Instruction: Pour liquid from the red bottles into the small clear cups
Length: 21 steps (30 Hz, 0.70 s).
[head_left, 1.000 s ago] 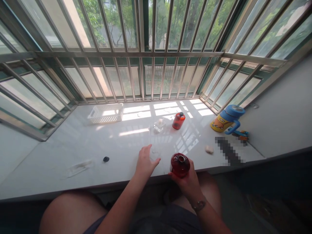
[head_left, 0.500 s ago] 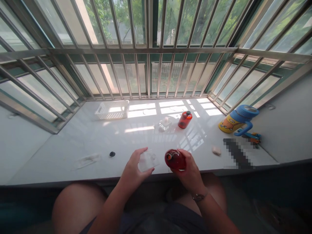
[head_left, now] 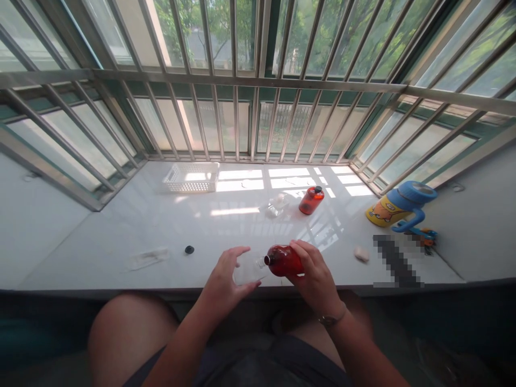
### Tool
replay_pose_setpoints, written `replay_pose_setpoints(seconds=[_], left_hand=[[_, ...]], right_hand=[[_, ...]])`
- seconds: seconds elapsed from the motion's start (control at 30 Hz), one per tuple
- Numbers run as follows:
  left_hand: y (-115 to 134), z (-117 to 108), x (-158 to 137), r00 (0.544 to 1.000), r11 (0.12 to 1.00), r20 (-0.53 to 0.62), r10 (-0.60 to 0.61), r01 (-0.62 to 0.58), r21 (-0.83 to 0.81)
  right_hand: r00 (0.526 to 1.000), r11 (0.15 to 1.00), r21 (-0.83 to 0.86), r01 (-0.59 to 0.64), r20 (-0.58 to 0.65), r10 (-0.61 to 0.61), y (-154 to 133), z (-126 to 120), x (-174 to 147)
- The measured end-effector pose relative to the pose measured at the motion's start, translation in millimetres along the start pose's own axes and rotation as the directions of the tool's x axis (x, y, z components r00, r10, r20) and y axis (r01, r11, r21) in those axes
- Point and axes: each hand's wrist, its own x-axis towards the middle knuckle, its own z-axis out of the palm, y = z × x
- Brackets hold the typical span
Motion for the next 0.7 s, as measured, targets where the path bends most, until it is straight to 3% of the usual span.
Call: replay_pose_setpoints(seconds=[0.3, 0.7], left_hand=[[-2, -4, -1, 0.993, 0.994, 0.062, -0.100, 0.103, -0.046], [-11, -3, -1, 0.975, 0.973, 0.155, -0.158, 0.181, -0.143]], right_hand=[[0.988, 0.981, -0.113, 0.155, 0.012, -0.155, 1, -10, 15], [0.976, 0.966, -0.148, 0.213, 0.086, -0.203, 4, -20, 26]])
